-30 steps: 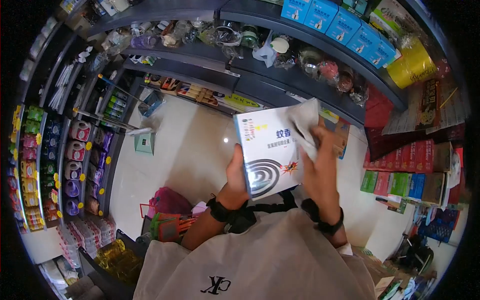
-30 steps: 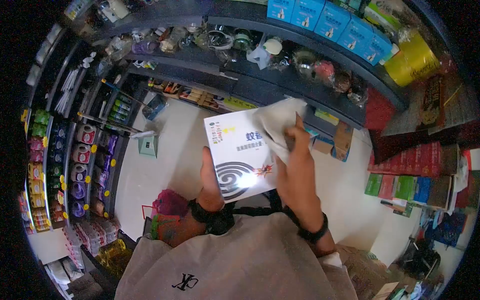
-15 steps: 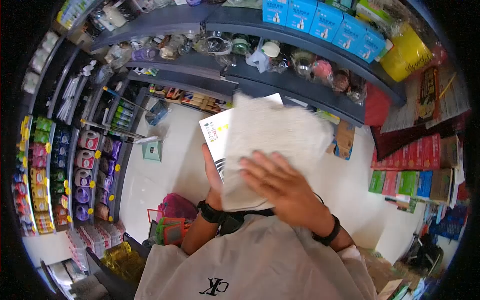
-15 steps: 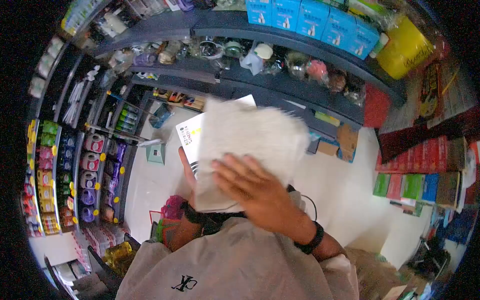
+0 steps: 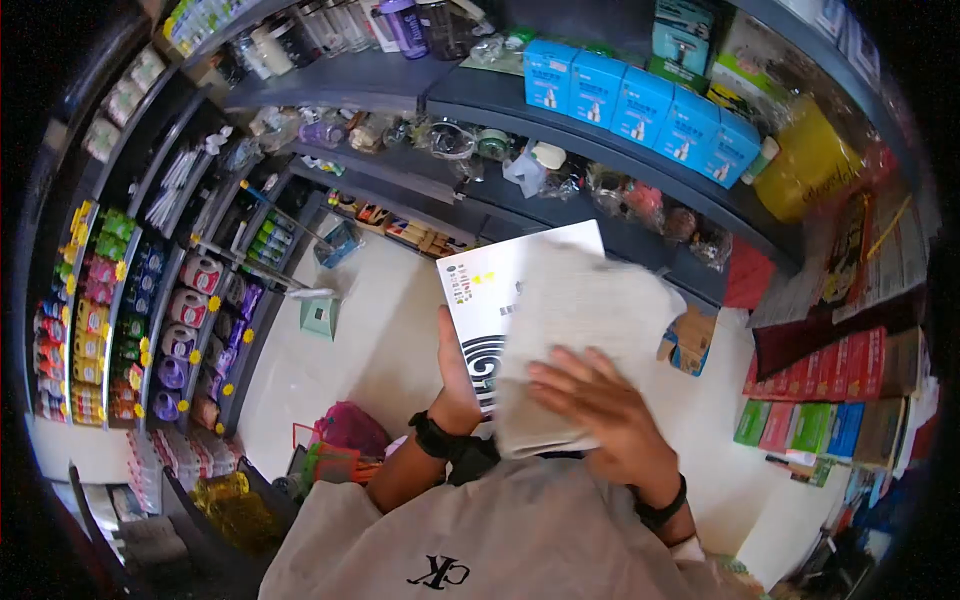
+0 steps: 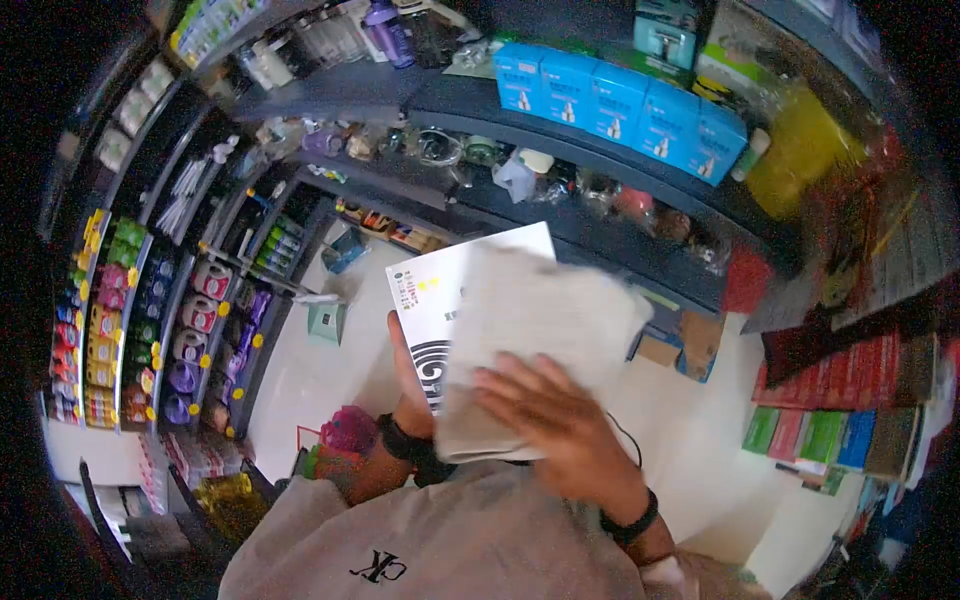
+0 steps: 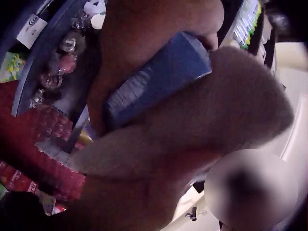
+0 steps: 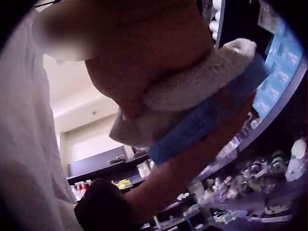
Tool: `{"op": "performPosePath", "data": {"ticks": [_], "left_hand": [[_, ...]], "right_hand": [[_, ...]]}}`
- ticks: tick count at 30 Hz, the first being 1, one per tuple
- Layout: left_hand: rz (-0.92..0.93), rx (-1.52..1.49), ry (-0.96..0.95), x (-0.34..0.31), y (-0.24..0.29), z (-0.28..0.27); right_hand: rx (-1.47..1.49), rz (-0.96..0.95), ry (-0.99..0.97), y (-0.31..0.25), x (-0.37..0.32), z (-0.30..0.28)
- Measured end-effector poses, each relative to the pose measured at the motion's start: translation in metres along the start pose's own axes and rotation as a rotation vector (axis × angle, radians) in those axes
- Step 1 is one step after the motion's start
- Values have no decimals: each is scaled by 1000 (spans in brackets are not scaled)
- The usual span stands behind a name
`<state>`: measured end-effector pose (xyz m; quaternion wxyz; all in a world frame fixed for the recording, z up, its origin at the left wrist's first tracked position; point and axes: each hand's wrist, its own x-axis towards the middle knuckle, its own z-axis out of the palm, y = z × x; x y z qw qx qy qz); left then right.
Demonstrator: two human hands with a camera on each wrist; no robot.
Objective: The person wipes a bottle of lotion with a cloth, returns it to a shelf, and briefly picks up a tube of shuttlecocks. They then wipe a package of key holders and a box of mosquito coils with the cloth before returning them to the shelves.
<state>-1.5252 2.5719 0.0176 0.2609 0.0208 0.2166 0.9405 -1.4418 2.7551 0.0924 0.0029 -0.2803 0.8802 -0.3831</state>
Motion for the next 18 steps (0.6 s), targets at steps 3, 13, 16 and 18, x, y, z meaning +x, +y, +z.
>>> {"op": "performPosePath", "data": {"ticks": [3,13,16,18], "left_hand": [[-74,-331,-238,2,-4,-12],[-71,-280,-177,-5,-22,11],[-80,-310,-174,-4,-23,8],[-78,-308,-155,-5,-23,7]], "right_hand": [[96,171,282,19,-28,-12],[753,527,971,64,-88,44],[824,465,980,60,-82,43],[860,443,991,58,-78,43]]}}
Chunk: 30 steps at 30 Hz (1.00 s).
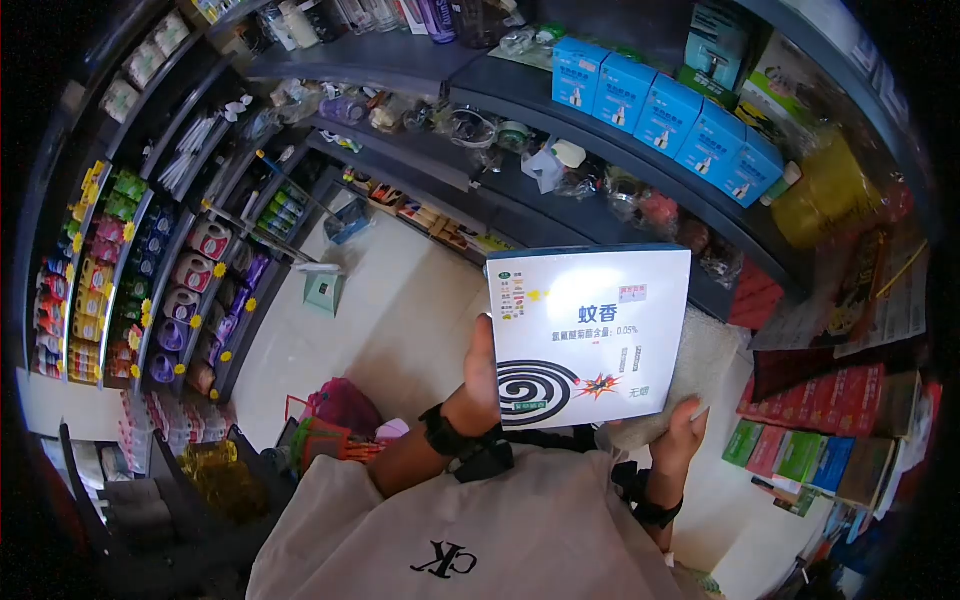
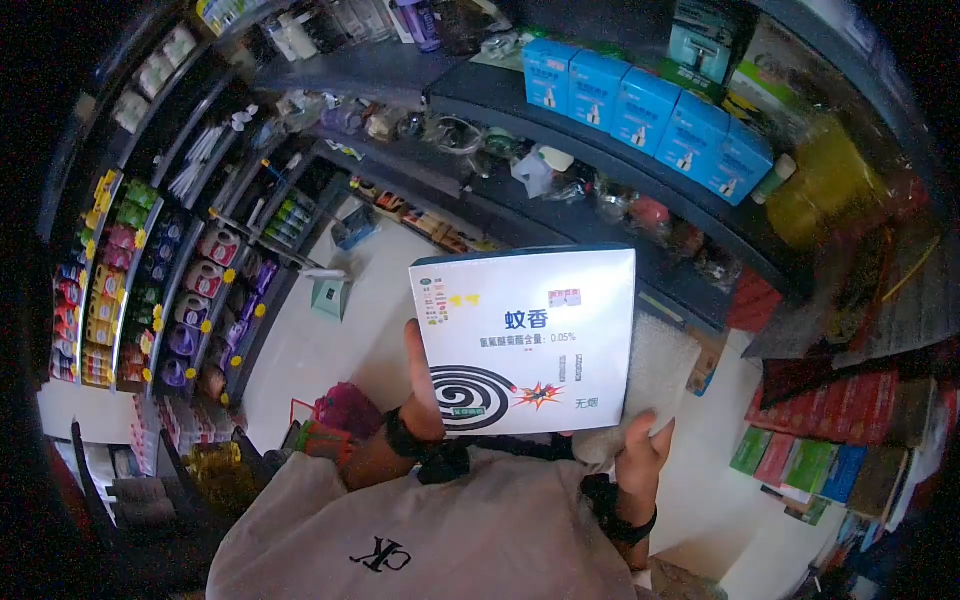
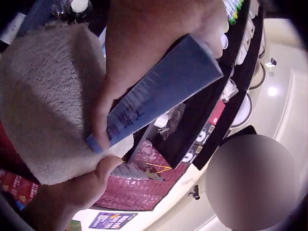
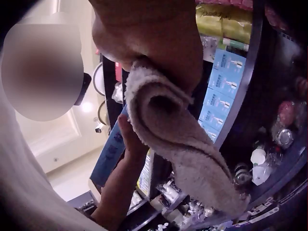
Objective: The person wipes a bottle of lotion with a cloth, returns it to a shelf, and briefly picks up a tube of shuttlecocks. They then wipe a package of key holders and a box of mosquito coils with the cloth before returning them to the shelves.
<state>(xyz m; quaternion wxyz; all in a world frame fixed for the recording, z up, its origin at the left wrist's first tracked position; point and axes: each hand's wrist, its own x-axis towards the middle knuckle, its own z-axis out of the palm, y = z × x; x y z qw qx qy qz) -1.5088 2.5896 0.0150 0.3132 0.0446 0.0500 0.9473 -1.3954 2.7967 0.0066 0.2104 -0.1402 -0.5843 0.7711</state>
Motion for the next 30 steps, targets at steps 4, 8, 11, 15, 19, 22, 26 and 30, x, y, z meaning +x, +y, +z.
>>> {"op": "performPosePath", "data": {"ticks": [4,8,11,15,19,22,26,30], "left_hand": [[13,55,-9,-1,0,2],[-23,-6,-34,-2,2,4],[-12,36,0,-2,2,5],[-14,48,-19,-3,3,8],[-37,326,211,-4,4,19],[-46,482,315,-4,4,22],[-6,77,10,-3,4,8],[-19,53,13,-3,3,7]], "right_hand": [[-21,-12,12,0,0,5],[-134,-11,31,4,-4,5],[-124,-52,12,3,-4,7],[-78,-27,7,7,-5,4],[-45,-30,29,9,-4,6],[-25,-22,47,10,-5,6],[-6,5,44,8,-7,7],[18,-28,13,3,-6,12]]}}
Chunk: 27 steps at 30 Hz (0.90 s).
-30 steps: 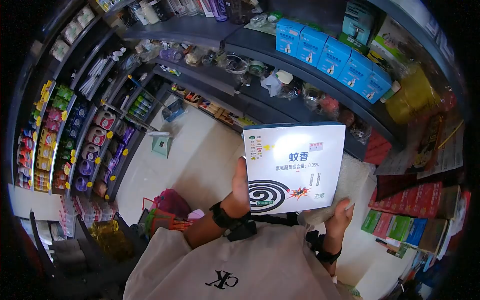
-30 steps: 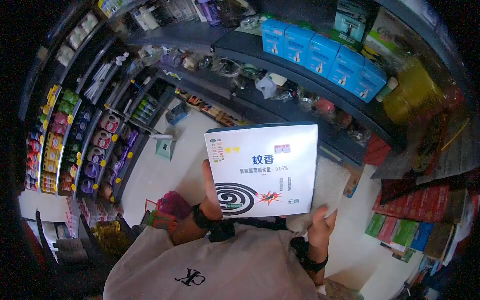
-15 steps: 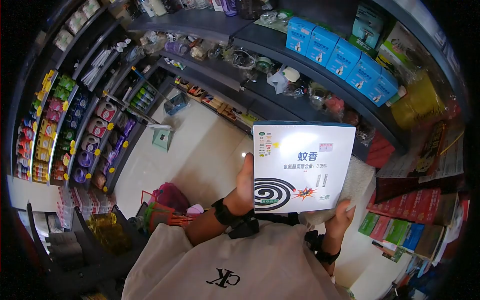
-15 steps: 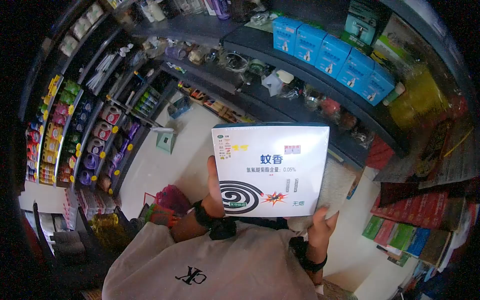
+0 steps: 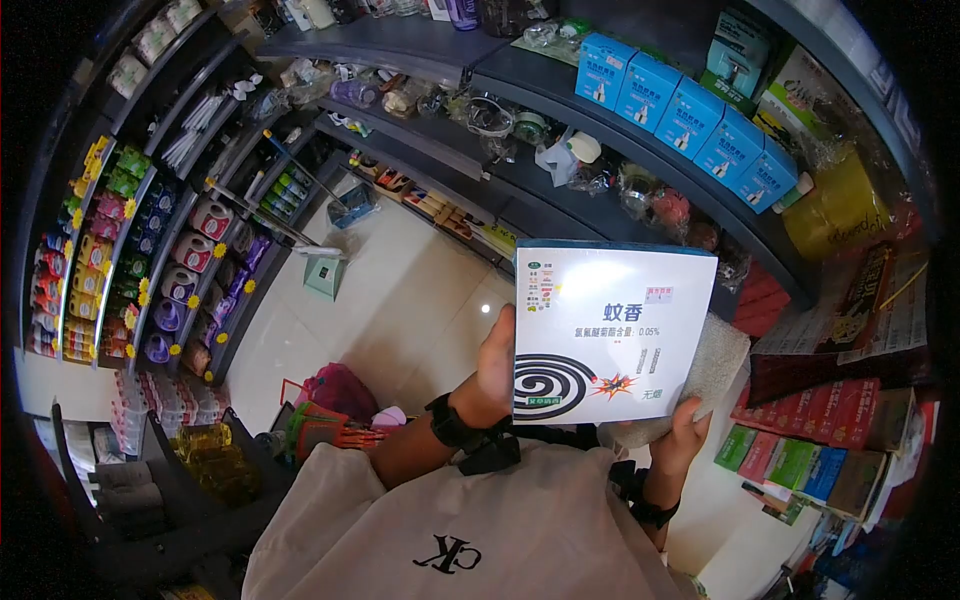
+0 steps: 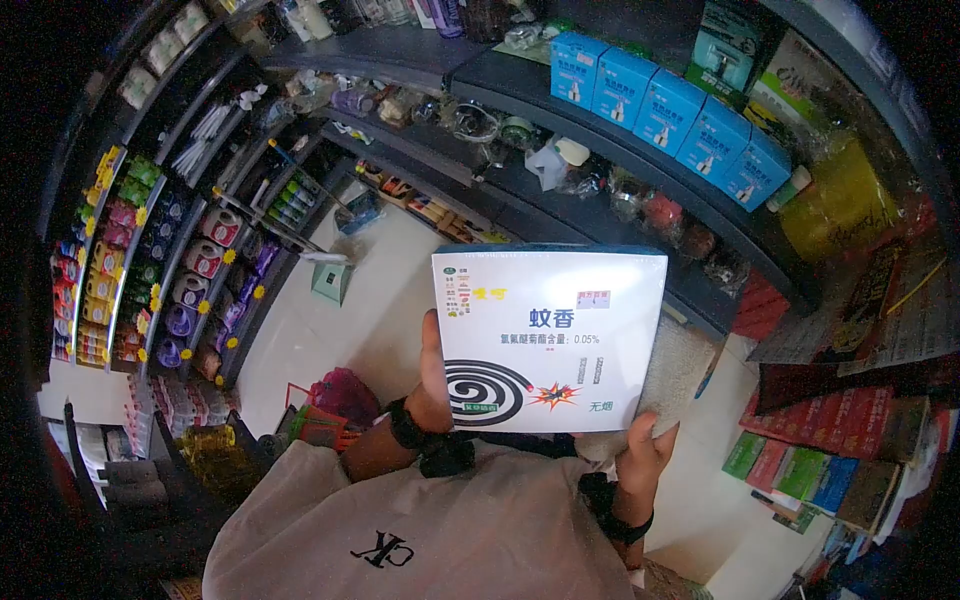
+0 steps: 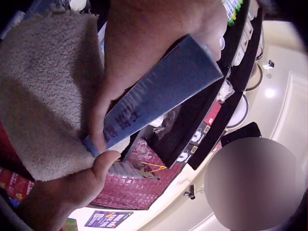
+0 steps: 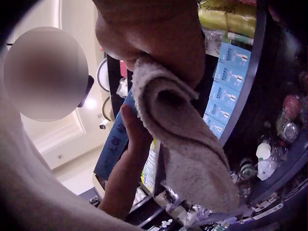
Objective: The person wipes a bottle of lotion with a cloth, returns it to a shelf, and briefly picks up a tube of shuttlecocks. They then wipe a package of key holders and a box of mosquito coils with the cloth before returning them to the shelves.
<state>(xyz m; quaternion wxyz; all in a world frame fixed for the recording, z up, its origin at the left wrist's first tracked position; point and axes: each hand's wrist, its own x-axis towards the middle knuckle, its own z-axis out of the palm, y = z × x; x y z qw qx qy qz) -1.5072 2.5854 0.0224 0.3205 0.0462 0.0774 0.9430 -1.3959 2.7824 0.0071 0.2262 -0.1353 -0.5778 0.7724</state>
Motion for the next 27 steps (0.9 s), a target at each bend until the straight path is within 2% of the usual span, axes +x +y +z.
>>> {"op": "performPosePath", "data": {"ticks": [5,11,17,20,24,27], "left_hand": [[1,-24,-68,0,-1,1],[-8,-103,-47,-1,0,-1],[-82,-186,-72,2,3,-5],[-119,-242,-91,4,2,-1],[-111,-268,-12,2,1,2],[-101,-249,-30,3,1,1]], "right_hand": [[-2,27,12,3,-1,-2],[-60,64,97,-3,1,9],[-330,193,-9,-41,15,35],[-436,162,-116,-54,24,42],[-579,68,-152,-63,29,57],[-736,-42,-141,-60,34,61]]}}
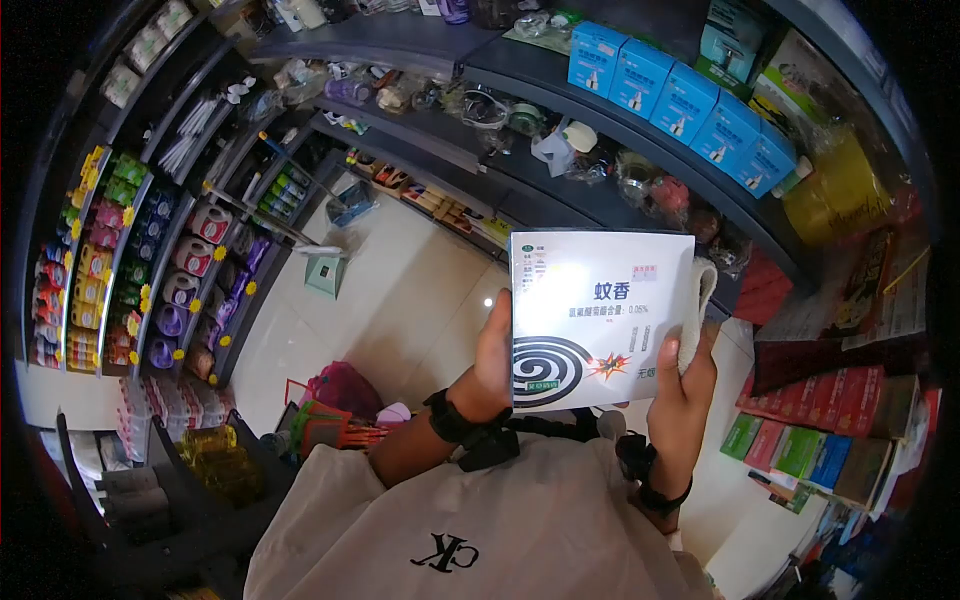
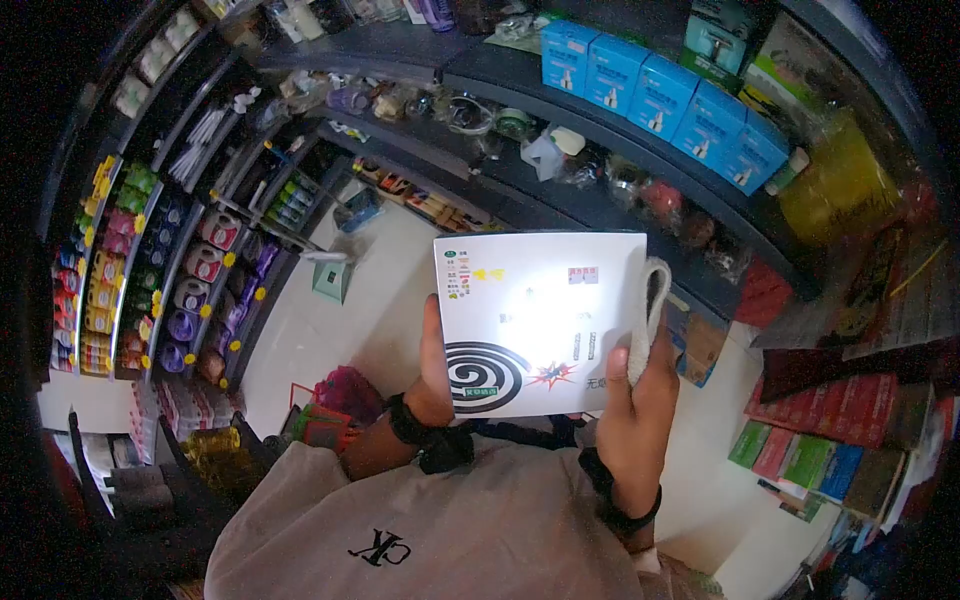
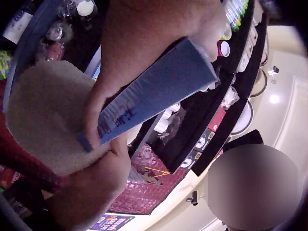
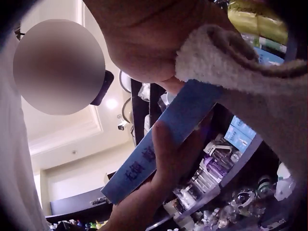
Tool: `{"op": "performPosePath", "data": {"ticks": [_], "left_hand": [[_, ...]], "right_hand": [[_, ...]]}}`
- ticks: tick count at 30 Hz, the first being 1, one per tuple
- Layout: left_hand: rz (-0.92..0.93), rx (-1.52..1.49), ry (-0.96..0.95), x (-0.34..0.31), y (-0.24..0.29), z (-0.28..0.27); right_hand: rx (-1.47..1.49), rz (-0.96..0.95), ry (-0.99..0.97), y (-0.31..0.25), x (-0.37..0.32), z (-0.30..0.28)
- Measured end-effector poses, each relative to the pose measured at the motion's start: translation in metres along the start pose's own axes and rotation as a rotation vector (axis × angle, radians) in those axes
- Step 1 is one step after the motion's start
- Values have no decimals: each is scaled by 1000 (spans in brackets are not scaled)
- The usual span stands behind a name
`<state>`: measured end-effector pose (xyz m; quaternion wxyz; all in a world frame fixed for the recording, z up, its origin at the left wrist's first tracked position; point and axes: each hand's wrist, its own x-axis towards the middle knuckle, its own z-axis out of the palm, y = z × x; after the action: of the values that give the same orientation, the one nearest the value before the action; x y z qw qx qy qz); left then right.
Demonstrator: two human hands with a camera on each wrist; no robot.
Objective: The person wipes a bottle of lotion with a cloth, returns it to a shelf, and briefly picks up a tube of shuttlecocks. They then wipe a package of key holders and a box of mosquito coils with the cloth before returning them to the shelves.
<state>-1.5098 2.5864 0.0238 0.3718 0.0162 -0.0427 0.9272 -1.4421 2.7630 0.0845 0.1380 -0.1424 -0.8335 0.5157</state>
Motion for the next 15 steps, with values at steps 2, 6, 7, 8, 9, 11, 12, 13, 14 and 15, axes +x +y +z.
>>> {"op": "performPosePath", "data": {"ticks": [2,6,7,8,9,11,12,13,14,15], "left_hand": [[-15,-29,-28,0,0,-2],[-31,-36,-88,0,-2,-5],[-23,-6,-105,0,-3,-5],[-14,23,-122,1,-3,-4],[-16,25,-133,1,-4,-4],[-19,30,-156,2,-5,-2],[-19,35,-163,2,-5,-1],[-18,40,-170,3,-5,0],[-18,45,-176,3,-5,0],[-16,53,-182,3,-5,0]], "right_hand": [[-165,-106,79,9,3,6],[-262,-161,129,-6,7,9],[-270,-150,115,-9,7,9],[-278,-139,101,-11,8,8],[-295,-157,110,-12,9,9],[-330,-193,124,-16,10,10],[-336,-208,125,-17,12,11],[-343,-223,126,-20,12,11],[-350,-238,127,-21,13,12],[-356,-247,129,-23,13,13]]}}
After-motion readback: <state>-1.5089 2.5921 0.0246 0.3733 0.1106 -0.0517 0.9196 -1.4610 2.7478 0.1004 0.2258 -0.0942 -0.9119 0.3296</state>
